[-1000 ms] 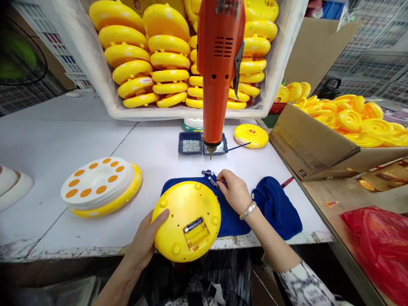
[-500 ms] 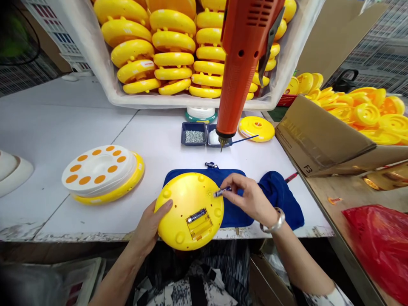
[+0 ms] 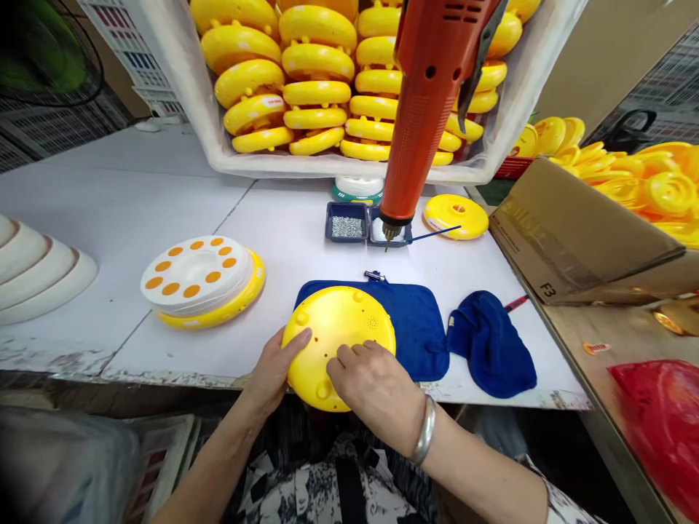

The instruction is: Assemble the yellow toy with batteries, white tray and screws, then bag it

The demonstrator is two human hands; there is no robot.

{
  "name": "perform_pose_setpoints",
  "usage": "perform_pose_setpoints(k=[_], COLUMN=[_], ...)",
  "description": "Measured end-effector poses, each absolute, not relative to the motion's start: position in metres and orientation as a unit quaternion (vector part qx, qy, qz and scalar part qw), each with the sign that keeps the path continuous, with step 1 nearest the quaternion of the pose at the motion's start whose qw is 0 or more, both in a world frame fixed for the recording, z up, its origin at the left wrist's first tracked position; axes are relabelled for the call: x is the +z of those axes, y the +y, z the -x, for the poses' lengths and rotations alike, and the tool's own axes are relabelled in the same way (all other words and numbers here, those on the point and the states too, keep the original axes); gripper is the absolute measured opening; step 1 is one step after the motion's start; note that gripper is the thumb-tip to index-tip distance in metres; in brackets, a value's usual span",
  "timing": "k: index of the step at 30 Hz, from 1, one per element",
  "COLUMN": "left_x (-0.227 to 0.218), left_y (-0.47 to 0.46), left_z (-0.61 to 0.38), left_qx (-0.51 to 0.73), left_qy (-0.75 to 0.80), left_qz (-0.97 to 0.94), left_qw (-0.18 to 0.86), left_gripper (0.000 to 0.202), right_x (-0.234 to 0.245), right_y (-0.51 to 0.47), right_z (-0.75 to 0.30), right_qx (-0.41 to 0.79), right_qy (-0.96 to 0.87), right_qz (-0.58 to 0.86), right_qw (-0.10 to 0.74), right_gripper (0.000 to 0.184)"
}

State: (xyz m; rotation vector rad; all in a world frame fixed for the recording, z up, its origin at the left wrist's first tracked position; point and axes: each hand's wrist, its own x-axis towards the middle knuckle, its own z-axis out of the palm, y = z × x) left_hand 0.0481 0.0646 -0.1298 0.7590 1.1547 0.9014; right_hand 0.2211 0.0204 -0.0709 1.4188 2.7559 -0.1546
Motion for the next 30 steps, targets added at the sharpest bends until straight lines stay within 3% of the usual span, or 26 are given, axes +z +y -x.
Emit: perform_pose_setpoints(k=[3,8,13,22,27,30], left_x=[-0.130,-0.133,-0.134,-0.133,-0.136,-0.134], left_y=[0.064,0.064,0.064,0.063,0.064,0.065], left_z=[-0.048,-0.048,-0.047,-0.046,-0.046,-0.046], left_qx=[0.400,0.395,0.394,0.391,0.397,0.401], left_qy=[0.517,0.509,0.510,0.510,0.505,0.500], left_qz=[-0.351,-0.360,-0.376,-0.377,-0.367,-0.353], left_qw=[0.670,0.675,0.665,0.667,0.673,0.682], left_gripper=[0.057,0.055,0.052,0.055,0.058,0.058], right_x=[-0.072,-0.077,-0.088,-0.107,-0.105,-0.099], right_y=[0.021,0.019,0.016,0.006,0.013,0.029], right_z=[-0.222,-0.238,-0.234,-0.225,-0.254,-0.289], right_qx=[-0.132,-0.315,-0.274,-0.212,-0.323,-0.267], right_qy=[0.859,0.800,0.778,0.776,0.689,0.621], right_qz=[-0.495,-0.501,-0.548,-0.561,-0.541,-0.597], right_qw=[0.013,-0.103,-0.138,-0.196,-0.357,-0.432], right_gripper=[0.011,0.020,0.009,0.009,0.011,0.012])
